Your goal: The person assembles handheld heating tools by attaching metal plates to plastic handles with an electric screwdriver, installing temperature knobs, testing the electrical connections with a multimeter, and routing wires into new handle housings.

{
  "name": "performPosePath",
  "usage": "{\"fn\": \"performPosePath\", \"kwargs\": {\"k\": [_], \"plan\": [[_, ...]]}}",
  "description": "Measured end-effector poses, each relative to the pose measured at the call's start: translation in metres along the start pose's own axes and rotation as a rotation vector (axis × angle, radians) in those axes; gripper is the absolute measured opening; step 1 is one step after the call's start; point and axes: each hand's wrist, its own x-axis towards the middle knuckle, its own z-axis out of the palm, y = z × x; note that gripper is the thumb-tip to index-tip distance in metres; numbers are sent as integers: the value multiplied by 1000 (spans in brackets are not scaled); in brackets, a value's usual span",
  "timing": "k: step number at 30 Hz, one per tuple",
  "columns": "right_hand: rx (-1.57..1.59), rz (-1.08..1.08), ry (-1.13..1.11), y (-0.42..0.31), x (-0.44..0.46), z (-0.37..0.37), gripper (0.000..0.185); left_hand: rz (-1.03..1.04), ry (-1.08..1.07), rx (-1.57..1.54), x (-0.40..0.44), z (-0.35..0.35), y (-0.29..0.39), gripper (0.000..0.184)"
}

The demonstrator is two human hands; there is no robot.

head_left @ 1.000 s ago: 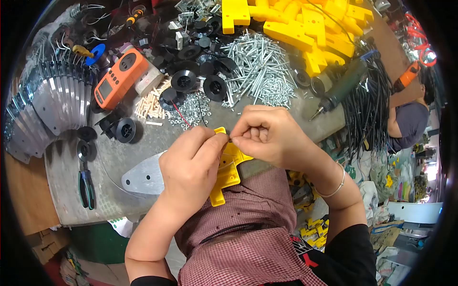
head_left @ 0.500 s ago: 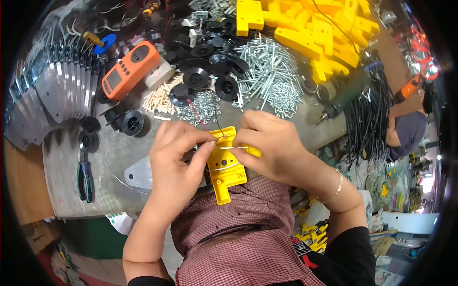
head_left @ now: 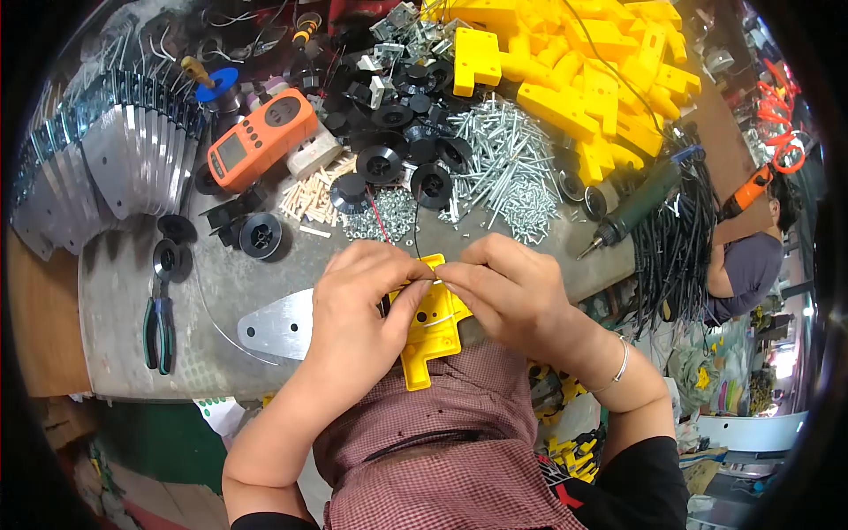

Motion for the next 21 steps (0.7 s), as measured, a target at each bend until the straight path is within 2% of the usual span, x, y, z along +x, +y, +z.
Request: {"fn": "performPosePath", "kwargs": {"k": [4,8,10,11,13,14,16,19,20,21], "plan": [[55,38,-14,1,1,-3,14,-40,38,-50,-3,4,1,9],[153,134,-49,-1,2,0,14,17,17,-3,-3,1,3,13],[353,329,-132,-3,4,-1,10,61,27,-13,-3,0,6,16],[354,335,-128,-4,6,-3,10,62,19,-14,-3,1,5,16],[818,794,-372,-5,10,-6,10,196,70,135,-4,4,2,19],[820,800,-364,-5,9,-5,10,201,62,133,-4,7,1,19],[1028,958,-375,-5,7,-4,11,349,182,285,-5,12,-1,18],[1336,1176,-409,-3,8,-1,13,260,152,163,-5,9,0,19],[1334,1174,-415,-5,6,1,13,257,157,164,-5,7,-1,19],[873,786,-241,-10,2,3,14,204,132,99,-4,5,-1,19]]}}
